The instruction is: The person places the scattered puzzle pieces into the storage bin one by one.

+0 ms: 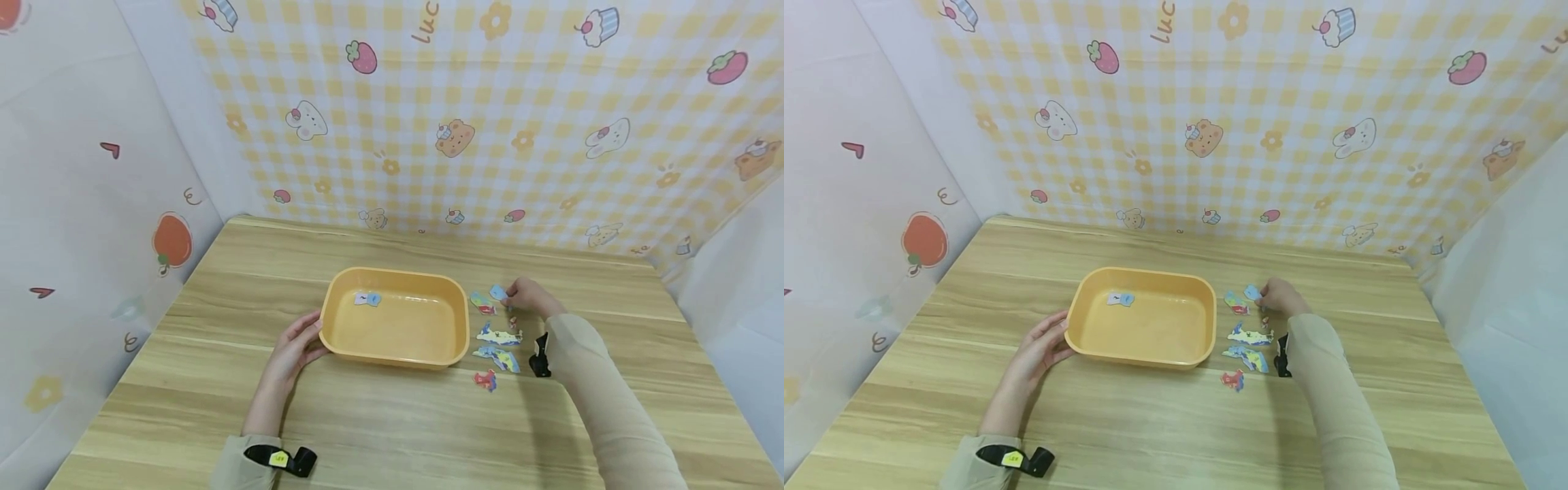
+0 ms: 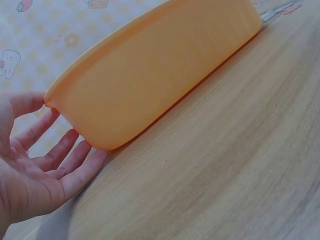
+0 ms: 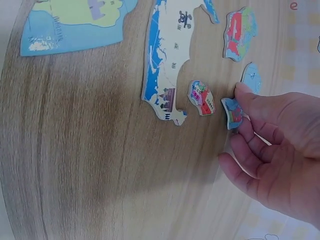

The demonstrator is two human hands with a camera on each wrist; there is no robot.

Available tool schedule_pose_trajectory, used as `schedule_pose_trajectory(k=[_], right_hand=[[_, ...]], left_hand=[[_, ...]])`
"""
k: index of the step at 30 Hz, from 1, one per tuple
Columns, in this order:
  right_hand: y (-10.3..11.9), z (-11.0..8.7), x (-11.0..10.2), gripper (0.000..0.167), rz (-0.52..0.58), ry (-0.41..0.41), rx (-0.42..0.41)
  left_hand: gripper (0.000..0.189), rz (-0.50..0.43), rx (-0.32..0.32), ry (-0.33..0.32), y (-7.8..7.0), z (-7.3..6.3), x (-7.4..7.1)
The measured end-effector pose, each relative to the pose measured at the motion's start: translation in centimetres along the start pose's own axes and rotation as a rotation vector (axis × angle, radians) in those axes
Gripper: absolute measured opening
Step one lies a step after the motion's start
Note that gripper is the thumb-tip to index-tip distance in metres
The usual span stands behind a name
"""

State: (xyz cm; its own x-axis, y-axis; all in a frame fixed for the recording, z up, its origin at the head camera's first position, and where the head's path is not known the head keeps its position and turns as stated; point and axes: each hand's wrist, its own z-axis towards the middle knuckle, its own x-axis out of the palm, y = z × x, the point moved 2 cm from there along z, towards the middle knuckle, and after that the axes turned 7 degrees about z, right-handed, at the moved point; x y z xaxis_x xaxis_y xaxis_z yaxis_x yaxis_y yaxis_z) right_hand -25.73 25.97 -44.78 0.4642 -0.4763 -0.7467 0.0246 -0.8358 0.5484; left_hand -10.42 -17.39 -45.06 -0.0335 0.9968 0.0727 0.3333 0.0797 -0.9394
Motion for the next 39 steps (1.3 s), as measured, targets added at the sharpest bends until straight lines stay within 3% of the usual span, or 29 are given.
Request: schedule_pose_trajectory(k=[1,3,7,11,18,32,39], right_hand=[[1.8,-1.2,-0.2,0.031,-0.022,0.014,0.050],[2.8,-2.1,-0.3,0.033,-0.014,0.013,0.054],[3.2,-2.5,-0.5,0.032,0.007,0.011,0.050],[3.3,-2.4,-1.1,0.024,-0.004,0.014,-0.004],[4.4,-2.7,-2.2,0.020,-0.002,0.131,-0.054],[6.2,-4.1,-3.5,0.016,-0.059,0.406,0.004],[7.0,-4.4,-3.7,0.015,-0.068,0.459,0.016]], left_hand=[[0.050,0.001,0.001,0.000,0.0,0.0,0.0],[0.050,0.002,0.003,0.002,0.1,0.0,0.0],[0.051,0.005,-0.003,0.005,0.2,0.1,-0.1],[0.051,0.007,-0.007,0.006,0.2,0.1,-0.1],[0.051,0.020,-0.008,0.011,-0.1,0.1,0.0],[0.051,0.019,-0.015,0.014,-0.1,0.0,0.0],[0.053,0.029,-0.014,0.015,-0.2,0.1,-0.1]])
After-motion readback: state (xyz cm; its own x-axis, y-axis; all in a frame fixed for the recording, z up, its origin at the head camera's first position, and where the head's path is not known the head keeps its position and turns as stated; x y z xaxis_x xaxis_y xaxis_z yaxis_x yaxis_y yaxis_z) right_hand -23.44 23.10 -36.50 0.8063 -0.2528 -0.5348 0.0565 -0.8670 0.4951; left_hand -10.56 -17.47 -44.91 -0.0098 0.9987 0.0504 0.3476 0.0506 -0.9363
